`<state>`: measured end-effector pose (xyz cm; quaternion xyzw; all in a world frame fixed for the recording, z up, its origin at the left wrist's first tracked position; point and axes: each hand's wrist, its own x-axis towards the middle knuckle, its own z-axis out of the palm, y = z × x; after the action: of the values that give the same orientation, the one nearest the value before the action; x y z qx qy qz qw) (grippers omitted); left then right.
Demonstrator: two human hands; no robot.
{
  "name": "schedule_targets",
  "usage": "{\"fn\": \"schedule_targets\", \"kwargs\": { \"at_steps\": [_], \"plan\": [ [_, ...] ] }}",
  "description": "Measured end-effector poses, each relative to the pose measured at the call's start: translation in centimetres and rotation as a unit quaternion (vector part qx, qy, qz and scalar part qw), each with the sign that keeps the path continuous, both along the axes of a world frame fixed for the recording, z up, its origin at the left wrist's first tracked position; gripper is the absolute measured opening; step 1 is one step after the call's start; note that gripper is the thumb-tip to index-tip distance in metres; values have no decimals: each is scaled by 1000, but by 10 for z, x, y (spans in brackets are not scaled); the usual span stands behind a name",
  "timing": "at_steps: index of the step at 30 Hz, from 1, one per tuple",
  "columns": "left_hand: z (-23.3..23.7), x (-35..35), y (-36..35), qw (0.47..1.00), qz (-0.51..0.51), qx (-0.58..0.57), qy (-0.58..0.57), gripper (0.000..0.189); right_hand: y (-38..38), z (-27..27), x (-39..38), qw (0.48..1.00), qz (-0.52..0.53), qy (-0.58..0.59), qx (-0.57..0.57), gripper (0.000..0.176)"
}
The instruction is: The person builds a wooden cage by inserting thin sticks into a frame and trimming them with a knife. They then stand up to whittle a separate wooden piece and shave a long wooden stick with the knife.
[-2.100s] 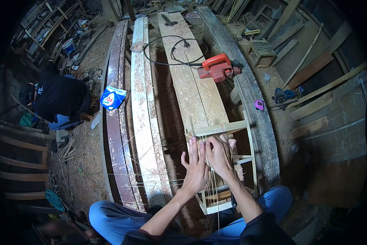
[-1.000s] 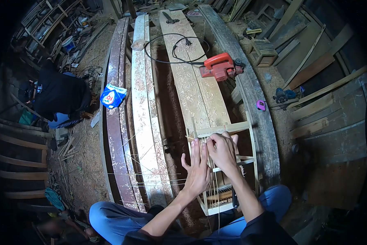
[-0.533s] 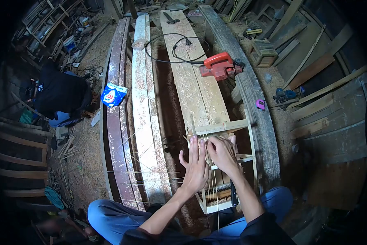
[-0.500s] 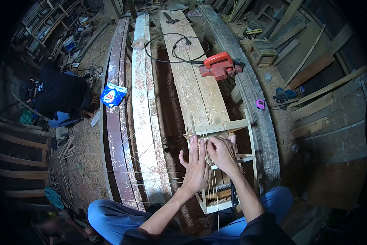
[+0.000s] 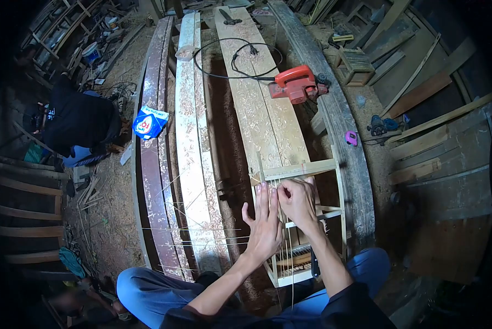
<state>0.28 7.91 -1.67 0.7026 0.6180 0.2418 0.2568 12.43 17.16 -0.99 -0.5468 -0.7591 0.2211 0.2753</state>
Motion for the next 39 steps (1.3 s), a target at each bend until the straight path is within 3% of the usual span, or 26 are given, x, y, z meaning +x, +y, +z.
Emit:
{"fn": "schedule_targets", "kwargs": {
  "at_steps": [6,13,15,19,22,28,36,39],
  "plan": [
    [1,-2,1,1000,-4,-4,3,89,4,-2,-4,999,-18,25,-16,17],
    [0,-8,0,1000,-8,7,13,88,-9,24,4,997,6,-70,14,8],
    [0,-9,-1,1000,-8,3,14,89,-22,29,7,995,5,-93,37,16],
    [0,-15,-2,1000,-13,0,-9,73,-52,38,12,992,-20,-117,49,20],
    [-1,-15,-10,1000,-25,11,-11,70,-81,45,21,991,-27,-100,80,13],
    [3,-12,-32,998,-46,9,-30,69,-138,55,49,991,16,-134,6,15],
    [32,-7,-58,995,-70,38,57,69,-164,59,65,991,38,-129,-25,13],
    [50,-13,-78,987,-139,26,74,70,-171,61,64,987,46,-131,-75,8]
  ]
}}
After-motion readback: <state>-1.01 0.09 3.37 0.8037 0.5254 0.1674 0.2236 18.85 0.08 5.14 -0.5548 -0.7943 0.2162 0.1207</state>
